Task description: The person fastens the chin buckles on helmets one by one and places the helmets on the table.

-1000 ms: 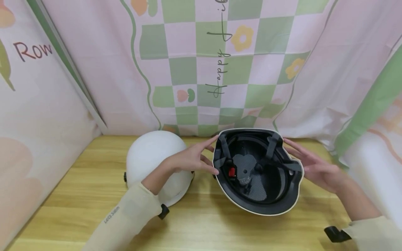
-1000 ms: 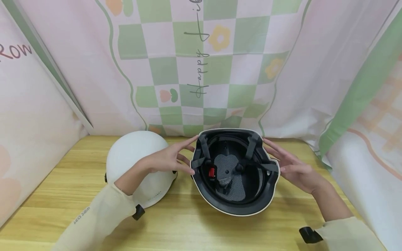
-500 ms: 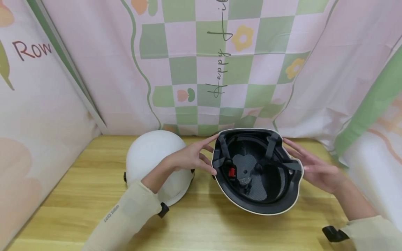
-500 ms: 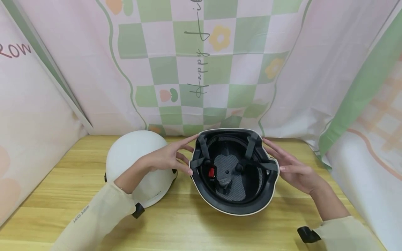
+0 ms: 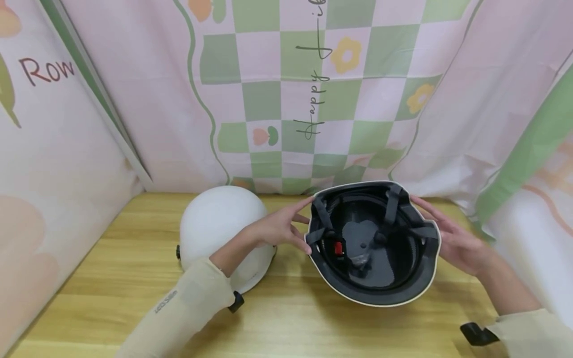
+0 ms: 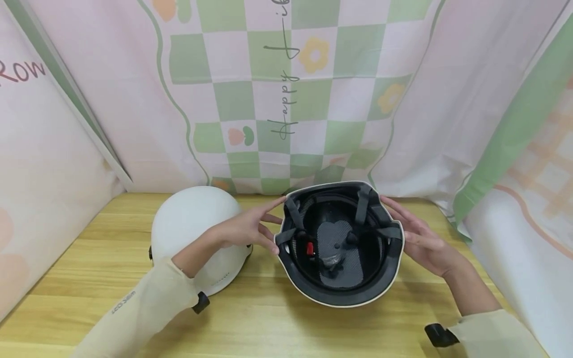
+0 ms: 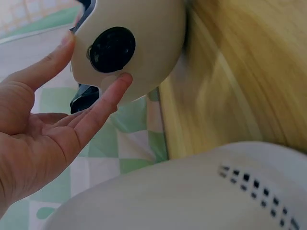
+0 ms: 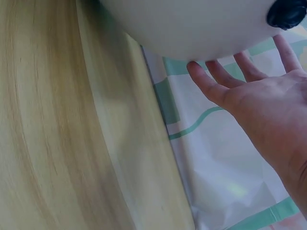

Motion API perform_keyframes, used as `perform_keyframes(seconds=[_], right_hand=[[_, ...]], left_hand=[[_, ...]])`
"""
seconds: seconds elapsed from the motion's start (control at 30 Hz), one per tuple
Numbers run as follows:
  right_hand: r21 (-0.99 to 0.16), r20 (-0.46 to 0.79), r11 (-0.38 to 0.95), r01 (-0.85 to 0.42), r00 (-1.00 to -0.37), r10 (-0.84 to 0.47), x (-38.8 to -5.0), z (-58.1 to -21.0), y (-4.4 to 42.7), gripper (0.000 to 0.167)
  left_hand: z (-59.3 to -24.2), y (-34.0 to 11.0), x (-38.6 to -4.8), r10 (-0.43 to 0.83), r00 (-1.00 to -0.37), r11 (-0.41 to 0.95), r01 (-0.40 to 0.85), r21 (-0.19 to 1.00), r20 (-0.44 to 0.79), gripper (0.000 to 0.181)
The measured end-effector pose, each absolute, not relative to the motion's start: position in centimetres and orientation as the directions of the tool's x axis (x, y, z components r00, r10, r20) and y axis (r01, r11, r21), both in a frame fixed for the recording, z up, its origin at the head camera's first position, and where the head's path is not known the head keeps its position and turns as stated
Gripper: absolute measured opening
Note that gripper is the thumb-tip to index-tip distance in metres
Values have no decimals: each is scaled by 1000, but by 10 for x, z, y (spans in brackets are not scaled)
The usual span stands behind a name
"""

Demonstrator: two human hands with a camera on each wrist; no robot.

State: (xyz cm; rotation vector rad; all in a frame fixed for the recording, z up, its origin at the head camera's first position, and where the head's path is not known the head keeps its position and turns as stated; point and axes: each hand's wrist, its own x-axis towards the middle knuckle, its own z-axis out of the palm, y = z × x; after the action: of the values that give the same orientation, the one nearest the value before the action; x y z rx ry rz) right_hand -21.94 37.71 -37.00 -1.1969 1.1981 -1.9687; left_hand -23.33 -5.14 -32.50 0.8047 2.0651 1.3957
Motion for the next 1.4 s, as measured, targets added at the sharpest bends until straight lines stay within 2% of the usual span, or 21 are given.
perform_keyframes(seconds=[0.13,0.33,0.43,0.53,0.6,0.67,0.77,0.83,0.9,1.1,1.27,1.4], right_hand=[[-873,456,-482,-73,-470,-756,-220,-368,376,67],[-863,488,-474,-178,-542,-684,-217,-363,379,62],[-853,508,-473,-222,-559,-655,-215,-361,379,60],[-852,512,-463,-245,-576,-638,-215,-358,380,59],[-860,493,-463,-213,-581,-648,-215,-356,383,59],[-871,466,-463,-163,-572,-675,-215,-353,388,62],[-870,460,-484,-91,-504,-731,-214,-351,395,71],[-866,475,-490,-98,-462,-749,-215,-351,397,75],[-859,499,-493,-140,-446,-743,-216,-352,397,74],[-832,554,-464,-305,-509,-659,-218,-354,392,61],[-830,558,-447,-334,-493,-668,-220,-353,390,69],[-849,526,-366,-381,-533,-662,-220,-350,389,73]], left_hand=[[-331,-45,-234,711,-697,323,210,923,-90,119],[-338,-29,-236,681,-726,383,243,891,-94,124],[-342,-19,-237,655,-750,417,260,871,-90,126],[-346,-10,-238,632,-770,423,251,870,-85,128],[-349,-5,-238,624,-777,426,249,870,-83,128],[-351,-2,-237,618,-782,434,247,866,-86,127],[-354,2,-237,614,-784,442,249,862,-88,127],[-356,3,-238,608,-789,442,242,864,-89,127],[-358,5,-239,600,-795,431,228,873,-88,126],[-373,15,-240,586,-801,390,145,909,-124,127],[-382,25,-240,566,-809,365,72,928,-160,125],[-388,30,-241,559,-808,352,26,936,-188,125]])
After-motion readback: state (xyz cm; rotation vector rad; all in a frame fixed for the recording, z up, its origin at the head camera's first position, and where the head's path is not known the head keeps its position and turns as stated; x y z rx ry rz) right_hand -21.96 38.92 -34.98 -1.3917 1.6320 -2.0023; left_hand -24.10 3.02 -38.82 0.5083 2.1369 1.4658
